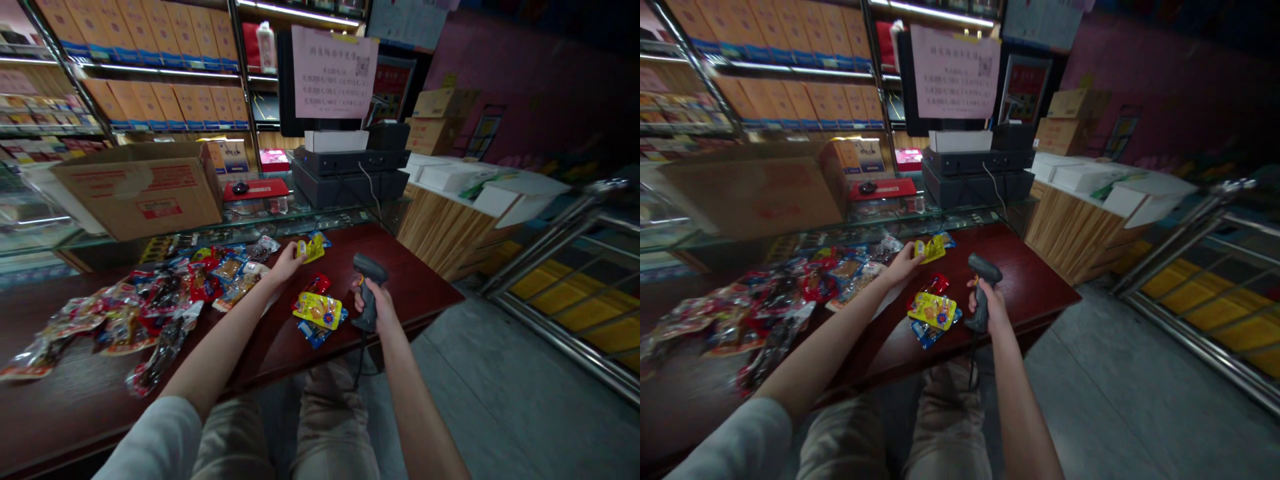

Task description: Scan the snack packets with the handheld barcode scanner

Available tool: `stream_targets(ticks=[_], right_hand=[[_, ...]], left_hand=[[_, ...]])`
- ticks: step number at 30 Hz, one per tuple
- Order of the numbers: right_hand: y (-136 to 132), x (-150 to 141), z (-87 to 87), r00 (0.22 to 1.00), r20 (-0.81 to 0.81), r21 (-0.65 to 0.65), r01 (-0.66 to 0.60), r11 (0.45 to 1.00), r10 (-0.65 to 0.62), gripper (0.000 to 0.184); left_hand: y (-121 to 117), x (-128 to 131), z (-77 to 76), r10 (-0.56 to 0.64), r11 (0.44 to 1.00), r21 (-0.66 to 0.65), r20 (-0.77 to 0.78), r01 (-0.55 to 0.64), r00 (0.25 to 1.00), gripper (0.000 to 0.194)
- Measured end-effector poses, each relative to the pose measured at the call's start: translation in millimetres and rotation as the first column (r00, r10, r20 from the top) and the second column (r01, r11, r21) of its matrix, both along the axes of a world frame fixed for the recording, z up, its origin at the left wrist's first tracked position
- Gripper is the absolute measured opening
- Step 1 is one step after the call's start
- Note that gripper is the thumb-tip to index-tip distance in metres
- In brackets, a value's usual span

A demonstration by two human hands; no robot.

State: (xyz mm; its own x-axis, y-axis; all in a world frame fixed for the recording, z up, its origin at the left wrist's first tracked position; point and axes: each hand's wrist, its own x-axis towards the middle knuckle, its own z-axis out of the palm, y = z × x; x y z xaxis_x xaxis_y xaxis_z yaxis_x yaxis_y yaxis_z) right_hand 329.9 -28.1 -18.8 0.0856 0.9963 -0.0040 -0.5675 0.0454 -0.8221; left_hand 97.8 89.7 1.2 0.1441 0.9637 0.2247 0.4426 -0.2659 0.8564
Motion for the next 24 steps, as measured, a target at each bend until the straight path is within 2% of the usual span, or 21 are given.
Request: stream_targets(ticks=[2,4,7,10,16,20,24], right_hand=[[-8,-4,5.6,0.999,0.04,0.041,-0.027,0.999,0.026,0.031],[-19,-12,12.7,0.992,0.101,0.059,-0.083,0.995,0.077,0.03],[-36,-34,23.7,0.952,0.217,0.028,-0.228,0.973,0.216,0.029],[-47,-62,30.7,0.928,0.27,-0.003,-0.266,0.964,0.257,0.03],[-52,-95,31.0,0.96,0.209,-0.019,-0.186,0.982,0.186,0.038],[-53,-97,28.1,0.977,0.161,-0.01,-0.143,0.99,0.143,0.037],[-53,-96,27.0,0.962,0.211,-0.04,-0.17,0.985,0.175,0.034]], left_hand=[[-17,-14,6.0,-0.019,1.0,0.024,0.122,0.016,0.992,0.015],[-35,-26,11.4,-0.019,0.998,0.067,0.165,0.008,0.986,0.017],[-59,-38,15.6,-0.033,0.991,0.136,0.162,0.011,0.986,0.025],[-75,-43,12.8,-0.045,0.984,0.174,0.126,0.023,0.991,0.032],[-81,-51,3.2,-0.06,0.98,0.185,-0.043,0.067,0.997,0.038],[-83,-52,7.3,-0.055,0.985,0.153,-0.145,0.077,0.988,0.037],[-87,-51,13.2,-0.038,0.982,0.175,-0.206,0.075,0.978,0.031]])
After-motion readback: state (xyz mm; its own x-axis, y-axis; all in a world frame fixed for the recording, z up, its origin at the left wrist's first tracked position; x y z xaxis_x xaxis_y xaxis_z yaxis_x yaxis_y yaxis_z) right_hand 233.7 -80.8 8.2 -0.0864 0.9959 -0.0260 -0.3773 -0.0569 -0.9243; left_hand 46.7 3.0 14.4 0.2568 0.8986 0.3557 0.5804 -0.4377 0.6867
